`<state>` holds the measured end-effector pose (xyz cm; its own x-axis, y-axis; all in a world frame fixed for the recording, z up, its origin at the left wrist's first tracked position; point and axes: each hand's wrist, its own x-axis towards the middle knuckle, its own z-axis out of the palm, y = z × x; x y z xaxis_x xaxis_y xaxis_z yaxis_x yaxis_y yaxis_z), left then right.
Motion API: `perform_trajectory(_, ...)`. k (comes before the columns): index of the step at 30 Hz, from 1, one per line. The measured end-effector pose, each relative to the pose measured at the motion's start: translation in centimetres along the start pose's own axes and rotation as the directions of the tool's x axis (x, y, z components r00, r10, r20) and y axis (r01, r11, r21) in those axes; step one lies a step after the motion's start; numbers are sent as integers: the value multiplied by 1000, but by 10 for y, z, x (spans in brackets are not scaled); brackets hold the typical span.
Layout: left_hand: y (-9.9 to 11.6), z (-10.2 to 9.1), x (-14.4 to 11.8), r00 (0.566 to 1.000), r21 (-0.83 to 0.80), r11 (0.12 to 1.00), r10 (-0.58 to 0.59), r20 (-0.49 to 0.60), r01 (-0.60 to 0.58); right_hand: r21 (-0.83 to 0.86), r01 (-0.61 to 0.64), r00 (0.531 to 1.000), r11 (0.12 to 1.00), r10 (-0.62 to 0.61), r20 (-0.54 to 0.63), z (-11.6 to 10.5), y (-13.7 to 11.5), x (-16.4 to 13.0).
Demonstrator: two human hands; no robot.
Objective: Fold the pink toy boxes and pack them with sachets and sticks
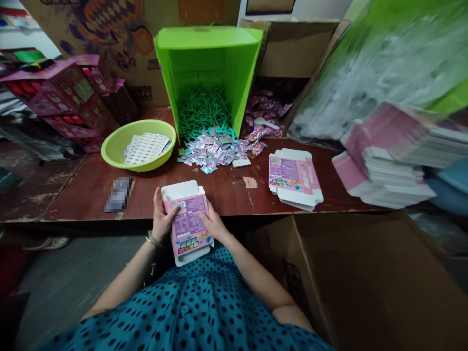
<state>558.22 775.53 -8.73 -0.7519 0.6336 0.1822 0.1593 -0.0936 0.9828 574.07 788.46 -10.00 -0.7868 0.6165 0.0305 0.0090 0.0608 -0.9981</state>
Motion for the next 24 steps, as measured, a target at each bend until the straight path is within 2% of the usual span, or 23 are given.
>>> perform_trajectory(1, 0, -4, 4, 998, 50, 998, 40, 56, -43, -31, 47, 995, 998, -50, -87, -1, 6, 1)
perform_trajectory(3, -4, -10, 7, 982, 112, 991, 45, 186, -66, -103, 99, 968, 990, -119, -220, 1, 16, 3)
perform_trajectory(5, -10, -15, 4, 968, 129, 991, -20, 251, -13, -117, 76, 971, 990, -100, -217, 5, 23, 2)
perform_trajectory(8, -16, -20, -11, 966, 115, 978, -194, 173, 176, -97, 3, 999, 995, -7, -40, 4, 29, 2)
perform_trajectory(10, -15, -21, -22, 958, 52, 961, -276, 72, 273, -115, -18, 992, 993, 32, 123, -4, 28, 9)
perform_trajectory(12, -9, -21, -28, 952, -104, 949, -304, -39, 298, -141, -6, 941, 990, 53, 334, -14, 21, 25)
perform_trajectory(14, -4, -22, -29, 921, -318, 884, -384, -73, 343, -168, 60, 893, 984, 22, 449, -19, 11, 49)
perform_trajectory(16, 0, -24, -25, 845, -465, 739, -533, 40, 488, -247, 148, 894, 958, -23, 448, -14, -1, 73)
perform_trajectory(18, 2, -27, -21, 720, -471, 580, -665, 198, 665, -364, 213, 901, 907, -38, 433, -1, -12, 88)
perform_trajectory(19, 3, -28, -20, 665, -454, 526, -709, 234, 720, -394, 238, 891, 888, -38, 453, 6, -16, 90)
perform_trajectory(20, 4, -29, -20, 630, -444, 493, -739, 240, 748, -385, 256, 874, 887, -42, 484, 12, -19, 88)
perform_trajectory(21, 5, -30, -20, 620, -444, 487, -752, 225, 752, -339, 260, 863, 904, -60, 502, 17, -22, 84)
perform_trajectory(24, 12, -29, -24, 684, -457, 557, -709, 172, 693, -126, 168, 897, 978, -98, 432, 18, -26, 63)
